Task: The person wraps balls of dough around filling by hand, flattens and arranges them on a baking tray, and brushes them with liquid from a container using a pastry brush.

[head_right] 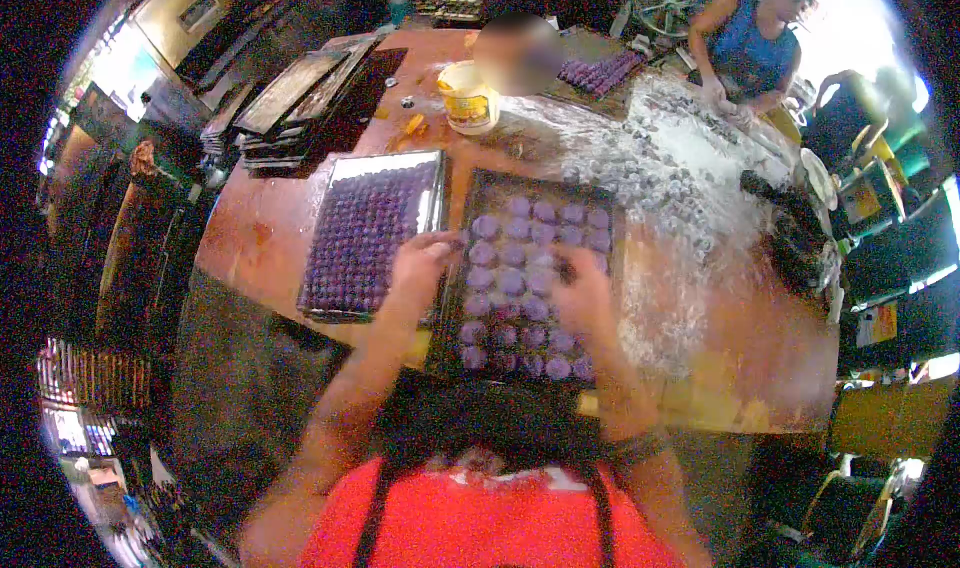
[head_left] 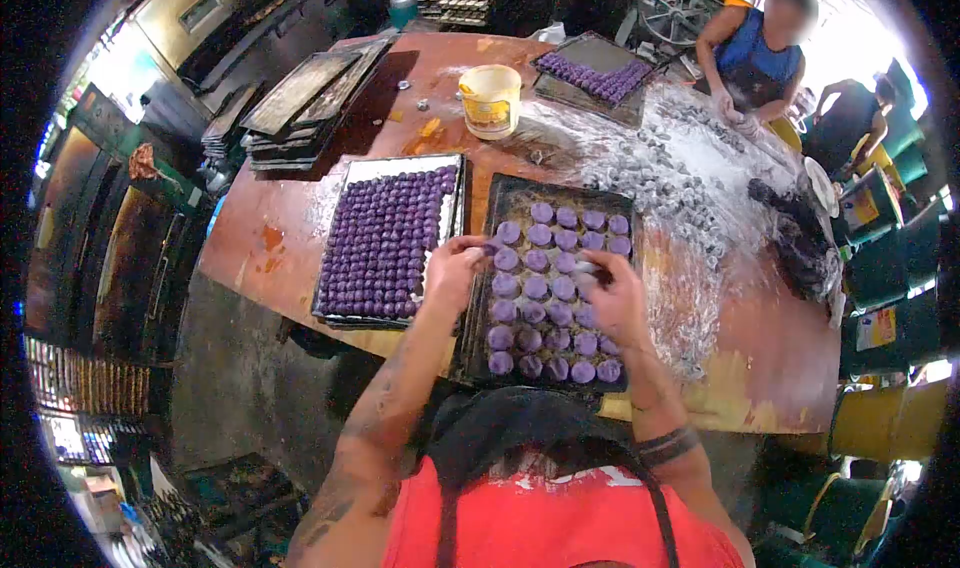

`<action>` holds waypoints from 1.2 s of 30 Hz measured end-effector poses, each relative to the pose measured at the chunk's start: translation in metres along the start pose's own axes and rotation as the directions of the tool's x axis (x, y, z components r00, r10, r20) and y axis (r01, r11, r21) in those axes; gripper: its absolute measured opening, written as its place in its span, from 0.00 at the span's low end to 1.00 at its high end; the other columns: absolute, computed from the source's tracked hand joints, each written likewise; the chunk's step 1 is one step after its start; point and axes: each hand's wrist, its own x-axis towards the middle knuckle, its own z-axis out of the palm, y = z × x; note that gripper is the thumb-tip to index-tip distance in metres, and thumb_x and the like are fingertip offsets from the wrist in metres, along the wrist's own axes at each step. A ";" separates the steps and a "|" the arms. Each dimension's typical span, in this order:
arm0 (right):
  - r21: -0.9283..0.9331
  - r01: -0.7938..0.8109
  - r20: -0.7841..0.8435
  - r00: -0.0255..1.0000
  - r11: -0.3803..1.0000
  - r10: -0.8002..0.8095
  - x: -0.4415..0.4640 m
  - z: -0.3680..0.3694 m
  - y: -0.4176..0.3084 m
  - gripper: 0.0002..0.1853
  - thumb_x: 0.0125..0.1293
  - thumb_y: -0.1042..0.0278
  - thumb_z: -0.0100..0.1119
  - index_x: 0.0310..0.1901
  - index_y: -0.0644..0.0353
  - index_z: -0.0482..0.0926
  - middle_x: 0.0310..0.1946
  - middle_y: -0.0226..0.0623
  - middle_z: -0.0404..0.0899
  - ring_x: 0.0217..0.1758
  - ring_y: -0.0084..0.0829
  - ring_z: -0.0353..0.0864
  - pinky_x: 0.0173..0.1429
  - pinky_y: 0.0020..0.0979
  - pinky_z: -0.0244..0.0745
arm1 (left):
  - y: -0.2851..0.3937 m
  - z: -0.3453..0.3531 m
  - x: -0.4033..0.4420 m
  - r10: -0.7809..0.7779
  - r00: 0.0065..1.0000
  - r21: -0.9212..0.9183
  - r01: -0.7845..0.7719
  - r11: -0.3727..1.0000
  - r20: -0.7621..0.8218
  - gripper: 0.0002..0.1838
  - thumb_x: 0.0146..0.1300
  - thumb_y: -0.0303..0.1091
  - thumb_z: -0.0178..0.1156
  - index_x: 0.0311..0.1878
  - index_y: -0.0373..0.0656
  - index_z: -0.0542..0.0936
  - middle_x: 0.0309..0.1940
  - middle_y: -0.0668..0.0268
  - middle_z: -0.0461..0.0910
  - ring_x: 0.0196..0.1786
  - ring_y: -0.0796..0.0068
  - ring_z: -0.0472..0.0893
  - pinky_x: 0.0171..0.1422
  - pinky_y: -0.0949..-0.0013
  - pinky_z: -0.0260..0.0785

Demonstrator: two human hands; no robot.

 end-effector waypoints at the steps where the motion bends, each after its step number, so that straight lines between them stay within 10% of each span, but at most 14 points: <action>1: 0.062 0.039 0.046 0.998 0.997 -0.042 0.004 0.013 -0.021 0.17 0.57 0.70 0.64 0.50 0.59 0.81 0.42 0.42 0.83 0.48 0.36 0.81 0.53 0.38 0.75 | 0.014 0.025 -0.017 -0.038 0.999 0.029 0.038 0.999 0.009 0.14 0.64 0.20 0.58 0.52 0.32 0.78 0.43 0.60 0.81 0.41 0.72 0.81 0.46 0.72 0.77; 6: -0.137 0.459 0.150 0.885 0.878 -0.440 0.019 0.028 -0.061 0.14 0.57 0.74 0.62 0.46 0.61 0.81 0.43 0.47 0.80 0.50 0.51 0.78 0.56 0.45 0.74 | 0.019 0.063 -0.041 -0.066 0.975 -0.064 0.081 0.995 0.211 0.15 0.66 0.23 0.60 0.56 0.34 0.76 0.46 0.61 0.81 0.45 0.73 0.81 0.48 0.73 0.76; 10: -0.231 0.507 0.189 0.860 0.830 -0.473 0.015 0.038 -0.041 0.19 0.54 0.82 0.60 0.50 0.64 0.80 0.45 0.44 0.78 0.51 0.43 0.79 0.56 0.36 0.75 | 0.011 0.071 -0.057 -0.011 0.986 -0.099 0.027 0.995 0.166 0.16 0.66 0.23 0.61 0.57 0.35 0.75 0.47 0.63 0.81 0.47 0.75 0.80 0.55 0.72 0.74; 13: -0.188 0.427 0.037 0.903 0.884 -0.428 0.011 0.018 -0.055 0.23 0.53 0.80 0.64 0.54 0.63 0.78 0.44 0.41 0.77 0.49 0.39 0.79 0.57 0.32 0.73 | 0.019 0.080 -0.068 0.037 0.986 -0.011 -0.035 0.999 0.165 0.16 0.65 0.22 0.62 0.56 0.35 0.76 0.46 0.64 0.81 0.47 0.76 0.80 0.55 0.71 0.74; 18: 0.270 -0.042 0.299 0.953 0.962 -0.042 0.030 0.002 -0.012 0.15 0.64 0.72 0.64 0.51 0.63 0.76 0.40 0.33 0.81 0.44 0.29 0.79 0.53 0.33 0.76 | 0.014 0.099 -0.057 0.137 0.969 -0.039 -0.132 0.991 0.204 0.18 0.62 0.21 0.64 0.56 0.35 0.77 0.44 0.65 0.81 0.46 0.76 0.80 0.53 0.72 0.74; 22: 0.765 -0.238 0.220 0.970 0.599 0.103 0.029 0.005 -0.012 0.12 0.66 0.69 0.62 0.49 0.63 0.77 0.42 0.33 0.80 0.44 0.27 0.79 0.54 0.31 0.75 | 0.034 0.123 -0.065 -0.070 0.977 -0.107 0.092 0.990 0.199 0.09 0.62 0.21 0.64 0.46 0.34 0.82 0.39 0.65 0.83 0.46 0.76 0.80 0.52 0.71 0.73; 26: 0.481 -0.138 0.021 0.989 0.866 0.145 0.025 -0.019 -0.046 0.10 0.63 0.76 0.61 0.46 0.64 0.80 0.45 0.38 0.80 0.48 0.30 0.79 0.54 0.32 0.76 | 0.002 0.135 -0.061 0.454 0.868 0.321 -0.497 0.807 0.202 0.06 0.64 0.19 0.60 0.44 0.34 0.80 0.43 0.66 0.80 0.47 0.76 0.79 0.52 0.70 0.74; 29: -0.119 0.394 -0.119 0.905 0.911 -0.407 0.034 -0.026 -0.038 0.12 0.58 0.81 0.60 0.45 0.63 0.82 0.38 0.36 0.79 0.46 0.32 0.78 0.54 0.31 0.74 | -0.004 0.152 -0.074 0.364 0.927 -0.029 -0.362 0.932 0.092 0.09 0.66 0.21 0.60 0.48 0.36 0.79 0.44 0.65 0.79 0.48 0.77 0.79 0.49 0.71 0.75; 33: -0.058 0.544 0.145 0.834 0.837 -0.532 0.033 -0.021 -0.032 0.15 0.56 0.82 0.60 0.46 0.61 0.83 0.56 0.43 0.78 0.62 0.43 0.75 0.65 0.39 0.71 | 0.018 0.127 -0.062 -0.187 0.975 -0.280 0.214 0.936 0.122 0.16 0.66 0.25 0.63 0.55 0.36 0.76 0.43 0.64 0.80 0.45 0.74 0.81 0.49 0.71 0.78; 36: -0.006 0.562 0.320 0.785 0.827 -0.530 0.039 -0.029 -0.059 0.19 0.52 0.75 0.69 0.48 0.57 0.82 0.59 0.40 0.79 0.67 0.45 0.71 0.70 0.43 0.65 | 0.012 0.109 -0.066 -0.089 0.991 -0.156 0.104 0.982 0.098 0.18 0.60 0.24 0.67 0.54 0.36 0.78 0.43 0.64 0.81 0.44 0.72 0.82 0.47 0.71 0.78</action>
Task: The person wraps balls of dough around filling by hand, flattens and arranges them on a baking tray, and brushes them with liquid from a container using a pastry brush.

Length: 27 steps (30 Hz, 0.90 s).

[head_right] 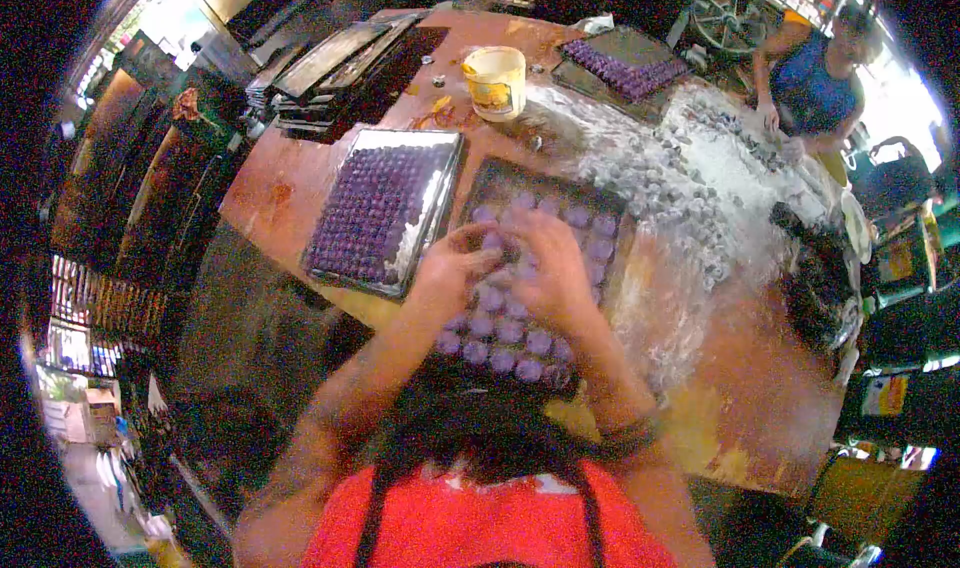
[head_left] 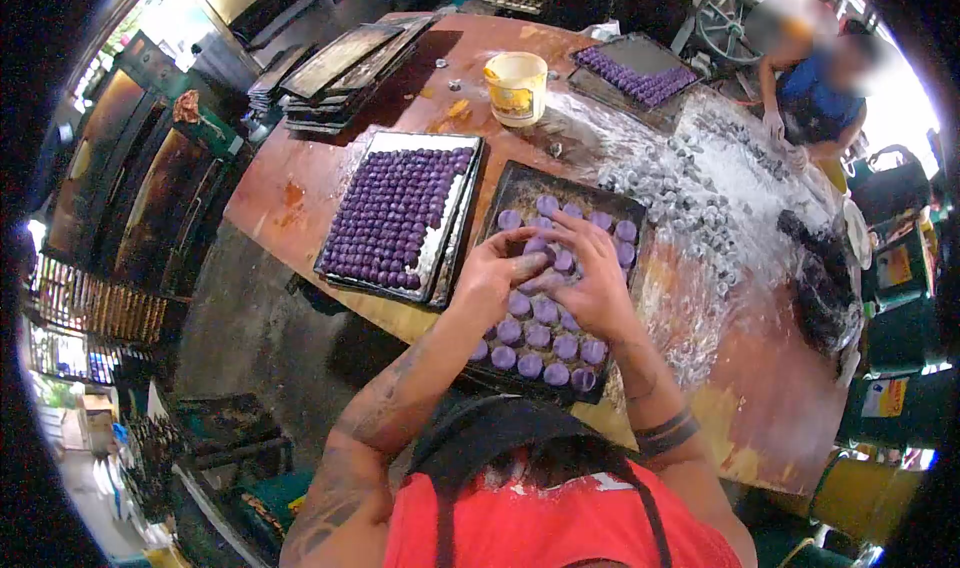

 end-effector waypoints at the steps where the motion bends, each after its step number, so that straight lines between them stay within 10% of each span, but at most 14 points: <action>1: 0.048 0.028 0.019 0.999 0.998 -0.029 0.007 -0.001 -0.004 0.20 0.51 0.74 0.70 0.49 0.56 0.81 0.57 0.40 0.80 0.67 0.44 0.70 0.71 0.43 0.65 | -0.003 -0.003 -0.003 0.014 0.999 0.068 -0.017 0.998 0.039 0.18 0.59 0.24 0.68 0.53 0.36 0.78 0.43 0.64 0.81 0.44 0.72 0.82 0.47 0.71 0.77; 5: 0.125 0.152 0.244 0.953 0.980 -0.179 0.015 0.016 0.033 0.20 0.45 0.71 0.74 0.42 0.55 0.79 0.52 0.37 0.83 0.58 0.44 0.78 0.63 0.45 0.71 | -0.020 -0.006 0.005 -0.077 0.971 -0.186 0.121 0.975 0.228 0.18 0.57 0.24 0.69 0.50 0.37 0.79 0.42 0.66 0.80 0.45 0.72 0.81 0.54 0.67 0.75; 6: 0.053 0.248 0.084 0.964 0.967 -0.252 0.014 0.022 0.032 0.19 0.43 0.74 0.72 0.38 0.58 0.77 0.45 0.38 0.83 0.52 0.42 0.81 0.59 0.42 0.73 | -0.018 -0.007 0.002 -0.118 0.960 -0.179 0.166 0.970 0.253 0.17 0.57 0.25 0.69 0.50 0.38 0.79 0.42 0.67 0.80 0.45 0.73 0.81 0.54 0.68 0.73; 9: 0.163 -0.184 -0.195 0.957 0.969 0.214 -0.010 0.064 0.046 0.18 0.42 0.79 0.68 0.38 0.59 0.75 0.41 0.39 0.80 0.51 0.40 0.79 0.58 0.37 0.72 | -0.018 -0.024 0.007 -0.219 0.936 -0.203 0.280 0.938 0.277 0.16 0.59 0.26 0.68 0.51 0.39 0.79 0.42 0.67 0.80 0.44 0.74 0.80 0.51 0.70 0.72; 13: 0.545 -0.495 0.072 0.832 0.677 0.551 -0.014 0.114 0.041 0.19 0.52 0.78 0.70 0.46 0.62 0.77 0.46 0.38 0.78 0.53 0.32 0.78 0.56 0.34 0.74 | -0.001 -0.058 0.021 -0.097 0.992 0.050 0.101 0.994 -0.075 0.21 0.61 0.26 0.67 0.57 0.35 0.76 0.48 0.64 0.81 0.46 0.75 0.79 0.52 0.65 0.73; 17: 0.258 -0.559 0.024 0.819 0.788 0.573 0.009 0.135 0.076 0.16 0.60 0.71 0.66 0.50 0.62 0.79 0.44 0.41 0.83 0.53 0.31 0.80 0.56 0.32 0.75 | -0.006 -0.083 0.036 0.320 0.937 0.724 -0.319 0.611 0.142 0.28 0.62 0.23 0.60 0.67 0.31 0.69 0.60 0.50 0.77 0.63 0.58 0.76 0.68 0.62 0.66; 22: -0.045 -0.615 -0.076 0.788 0.787 0.611 0.084 0.139 0.141 0.15 0.63 0.64 0.62 0.50 0.61 0.81 0.43 0.43 0.85 0.58 0.43 0.79 0.63 0.42 0.71 | 0.014 -0.117 0.067 0.294 0.950 0.693 -0.280 0.665 0.101 0.40 0.62 0.22 0.58 0.76 0.34 0.52 0.73 0.48 0.59 0.76 0.58 0.60 0.78 0.64 0.51; 24: -0.490 -0.449 0.056 0.839 0.747 0.541 0.094 0.144 0.164 0.18 0.64 0.63 0.59 0.53 0.61 0.80 0.48 0.43 0.83 0.61 0.45 0.77 0.66 0.45 0.67 | 0.002 -0.140 0.081 0.228 0.974 0.479 -0.208 0.853 0.018 0.35 0.63 0.21 0.57 0.73 0.34 0.58 0.70 0.52 0.64 0.73 0.61 0.64 0.77 0.63 0.54; 27: -0.567 -0.319 -0.077 0.938 0.759 0.337 0.089 0.153 0.157 0.19 0.65 0.62 0.57 0.56 0.61 0.78 0.57 0.44 0.78 0.63 0.48 0.73 0.66 0.49 0.66 | 0.029 -0.170 0.084 0.102 0.994 0.522 -0.070 0.850 -0.032 0.27 0.64 0.20 0.57 0.67 0.34 0.67 0.63 0.57 0.73 0.66 0.66 0.71 0.72 0.64 0.60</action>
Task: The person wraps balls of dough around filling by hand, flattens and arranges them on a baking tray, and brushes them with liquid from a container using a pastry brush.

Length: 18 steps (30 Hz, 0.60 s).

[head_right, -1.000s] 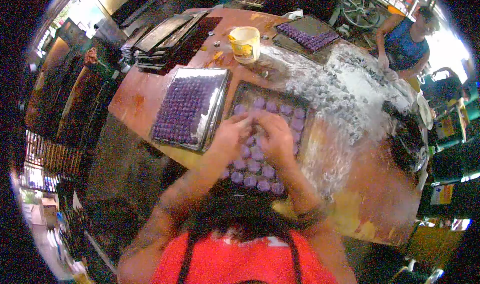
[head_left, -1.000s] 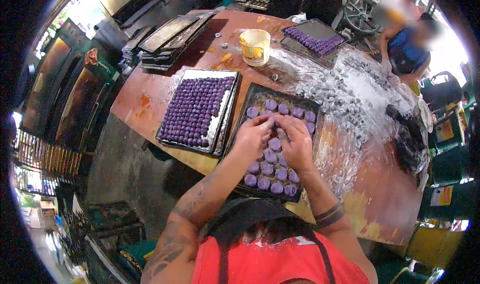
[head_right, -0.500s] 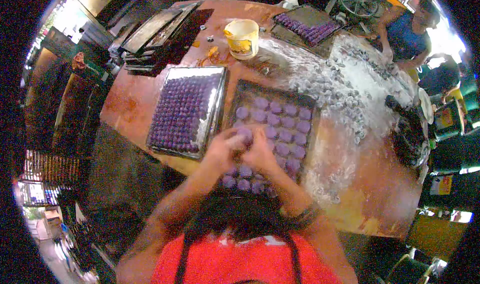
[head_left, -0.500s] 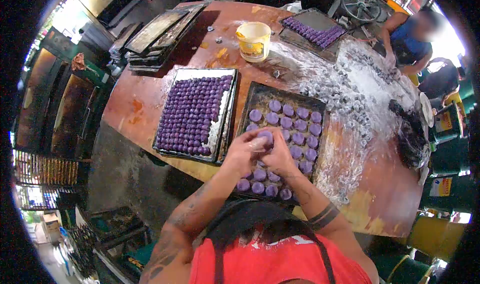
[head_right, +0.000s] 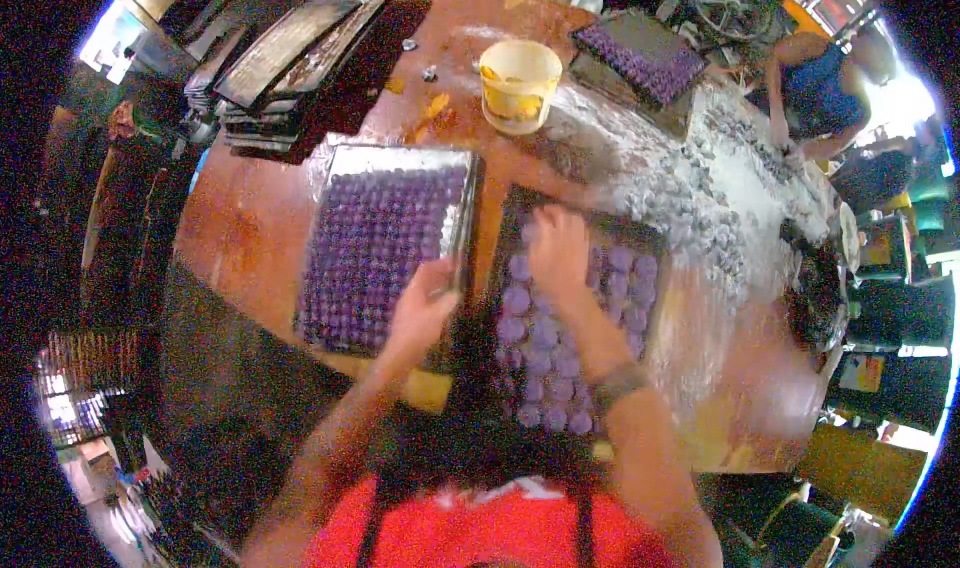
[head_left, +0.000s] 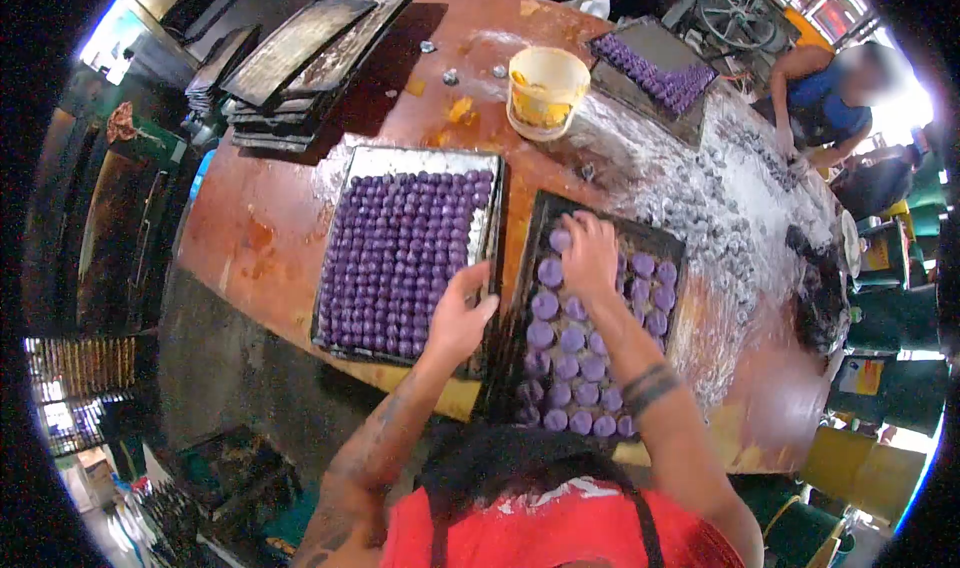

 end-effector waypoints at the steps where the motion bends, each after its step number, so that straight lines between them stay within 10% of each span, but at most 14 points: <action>1: -0.087 0.105 -0.047 0.993 0.991 -0.109 -0.009 0.005 -0.005 0.19 0.66 0.61 0.56 0.55 0.61 0.78 0.60 0.44 0.76 0.64 0.49 0.71 0.65 0.50 0.66 | 0.004 -0.014 0.001 -0.043 0.999 0.052 0.042 0.998 0.020 0.24 0.64 0.20 0.57 0.65 0.34 0.70 0.60 0.58 0.75 0.63 0.67 0.73 0.70 0.65 0.62; 5: -0.148 0.400 0.171 0.911 0.904 -0.375 -0.018 0.005 -0.007 0.19 0.64 0.62 0.57 0.55 0.59 0.79 0.57 0.46 0.76 0.58 0.49 0.73 0.64 0.46 0.66 | -0.007 -0.039 0.020 -0.112 0.992 -0.037 0.114 0.993 0.053 0.15 0.65 0.22 0.58 0.55 0.36 0.76 0.48 0.65 0.80 0.51 0.76 0.78 0.60 0.70 0.69; 8: 0.146 -0.043 0.189 0.982 0.988 0.015 0.085 -0.044 -0.021 0.18 0.65 0.57 0.58 0.47 0.63 0.81 0.48 0.48 0.81 0.54 0.53 0.77 0.59 0.49 0.72 | -0.001 -0.048 0.031 -0.070 0.993 -0.029 0.073 0.997 0.096 0.16 0.63 0.25 0.60 0.55 0.40 0.77 0.47 0.64 0.82 0.52 0.71 0.79 0.63 0.66 0.69; 12: -0.041 0.230 -0.212 0.949 0.972 -0.234 0.236 -0.033 -0.009 0.15 0.61 0.67 0.59 0.49 0.59 0.81 0.45 0.44 0.83 0.50 0.49 0.79 0.55 0.45 0.74 | -0.009 -0.042 0.044 -0.100 0.990 -0.196 0.118 0.974 0.096 0.14 0.67 0.23 0.58 0.55 0.37 0.77 0.47 0.66 0.80 0.51 0.77 0.78 0.59 0.71 0.70; 18: -0.125 0.413 0.688 0.691 0.902 -0.220 0.351 0.012 0.016 0.17 0.59 0.67 0.59 0.51 0.52 0.84 0.46 0.44 0.85 0.52 0.45 0.83 0.56 0.42 0.76 | 0.018 -0.023 0.057 -0.024 0.998 -0.127 0.031 0.991 0.059 0.14 0.68 0.23 0.58 0.56 0.35 0.75 0.48 0.65 0.80 0.52 0.76 0.78 0.59 0.70 0.70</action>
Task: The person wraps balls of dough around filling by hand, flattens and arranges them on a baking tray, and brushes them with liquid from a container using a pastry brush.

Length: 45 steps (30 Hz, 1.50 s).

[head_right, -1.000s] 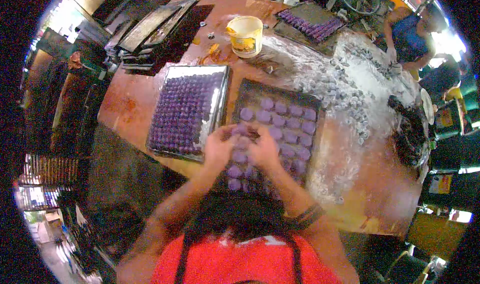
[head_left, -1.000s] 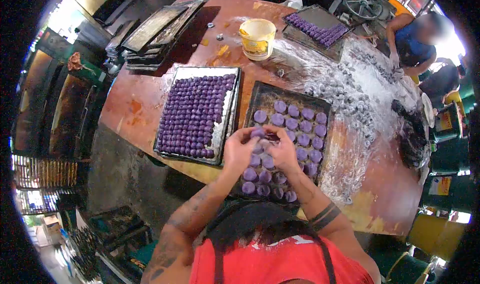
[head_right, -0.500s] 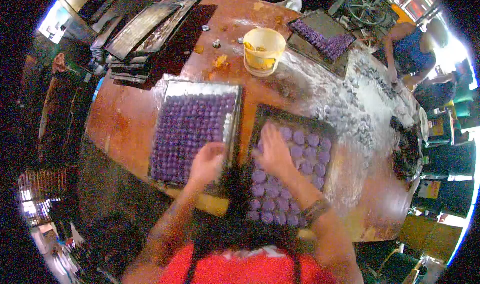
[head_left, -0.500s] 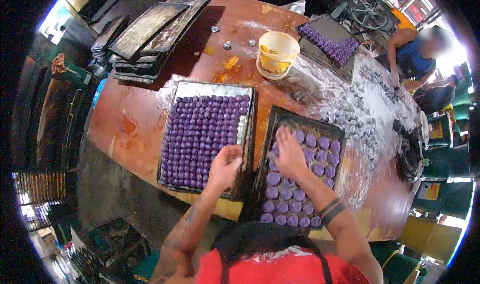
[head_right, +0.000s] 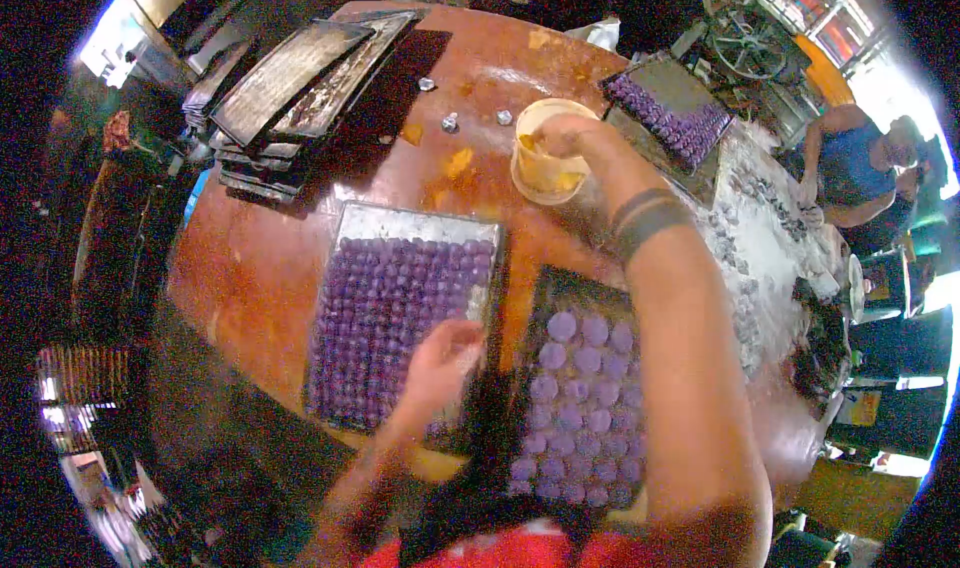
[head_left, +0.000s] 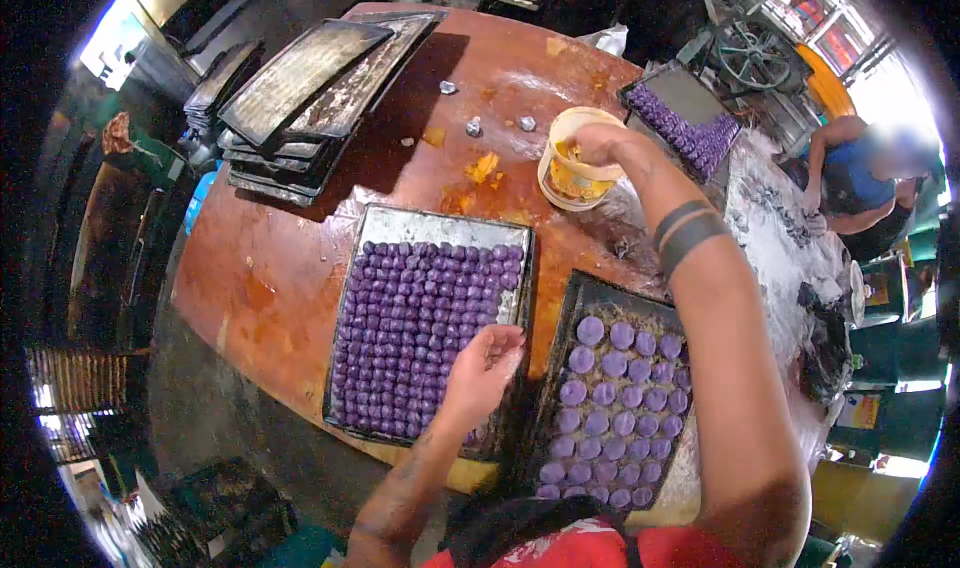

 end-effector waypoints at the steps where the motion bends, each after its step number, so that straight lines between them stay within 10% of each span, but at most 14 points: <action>1: -0.049 -0.026 0.033 0.999 0.998 0.028 0.008 0.005 -0.002 0.17 0.59 0.67 0.60 0.51 0.52 0.84 0.46 0.44 0.85 0.51 0.44 0.83 0.55 0.42 0.76 | 0.002 0.006 0.009 0.040 0.999 -0.003 -0.040 0.999 0.006 0.14 0.68 0.23 0.58 0.56 0.35 0.76 0.48 0.65 0.80 0.53 0.76 0.78 0.59 0.70 0.70; 3: -0.138 -0.030 0.030 0.999 0.990 0.035 0.024 0.019 0.011 0.19 0.58 0.64 0.65 0.52 0.52 0.83 0.47 0.42 0.85 0.51 0.42 0.84 0.54 0.41 0.77 | 0.014 0.014 0.032 0.143 0.988 -0.033 -0.141 0.989 0.058 0.16 0.67 0.25 0.59 0.56 0.35 0.75 0.48 0.61 0.80 0.54 0.71 0.79 0.60 0.68 0.70; 6: 0.219 0.152 -0.254 0.963 0.964 -0.094 -0.013 -0.003 0.010 0.14 0.59 0.69 0.64 0.47 0.60 0.82 0.43 0.45 0.85 0.46 0.41 0.84 0.52 0.37 0.77 | 0.052 0.024 0.097 0.540 0.840 0.401 -0.515 0.757 0.059 0.21 0.60 0.27 0.64 0.57 0.37 0.75 0.50 0.52 0.79 0.54 0.56 0.80 0.62 0.60 0.71; 9: 0.523 0.080 -0.319 0.942 0.849 0.108 -0.028 -0.010 0.011 0.17 0.63 0.62 0.66 0.50 0.62 0.79 0.41 0.43 0.84 0.42 0.31 0.82 0.51 0.33 0.76 | 0.093 0.052 0.168 0.701 0.713 0.673 -0.520 0.526 0.003 0.24 0.55 0.29 0.68 0.57 0.40 0.76 0.51 0.47 0.77 0.54 0.44 0.77 0.60 0.51 0.72; 13: 0.547 0.073 -0.478 0.845 0.834 0.239 -0.054 -0.024 -0.002 0.17 0.64 0.61 0.66 0.47 0.64 0.78 0.36 0.40 0.84 0.39 0.24 0.79 0.47 0.31 0.75 | 0.091 0.070 0.213 0.576 0.817 0.664 -0.451 0.596 0.038 0.27 0.54 0.30 0.70 0.58 0.41 0.76 0.54 0.45 0.75 0.58 0.44 0.75 0.61 0.51 0.71; 27: 0.548 0.255 -0.625 0.758 0.796 0.187 -0.123 0.007 -0.035 0.14 0.67 0.64 0.64 0.49 0.64 0.77 0.35 0.40 0.84 0.36 0.22 0.78 0.44 0.29 0.76 | 0.044 0.086 0.183 0.756 0.654 0.582 -0.603 0.545 -0.031 0.16 0.53 0.22 0.70 0.46 0.38 0.80 0.68 0.46 0.64 0.67 0.49 0.72 0.68 0.59 0.70; 33: 0.478 0.069 -0.634 0.718 0.876 0.289 -0.140 -0.013 -0.049 0.18 0.65 0.62 0.63 0.51 0.63 0.76 0.33 0.45 0.83 0.34 0.36 0.82 0.44 0.35 0.76 | 0.050 0.086 0.178 0.761 0.649 0.601 -0.604 0.523 -0.011 0.17 0.53 0.23 0.70 0.46 0.39 0.79 0.66 0.47 0.66 0.65 0.45 0.72 0.65 0.56 0.71; 36: 0.454 0.071 -0.639 0.720 0.888 0.269 -0.140 -0.021 -0.048 0.30 0.64 0.42 0.59 0.57 0.59 0.75 0.34 0.57 0.82 0.38 0.57 0.82 0.43 0.51 0.77 | 0.055 0.091 0.174 0.746 0.666 0.591 -0.596 0.544 -0.015 0.17 0.52 0.23 0.70 0.46 0.39 0.78 0.65 0.46 0.67 0.63 0.43 0.72 0.64 0.55 0.71; 45: 0.446 -0.079 -0.527 0.782 0.891 0.333 -0.148 -0.048 -0.053 0.21 0.63 0.55 0.60 0.46 0.69 0.76 0.34 0.59 0.81 0.39 0.53 0.83 0.44 0.43 0.74 | 0.065 0.097 0.174 0.740 0.672 0.607 -0.593 0.529 0.011 0.20 0.51 0.23 0.70 0.48 0.38 0.77 0.64 0.45 0.68 0.62 0.42 0.73 0.64 0.54 0.71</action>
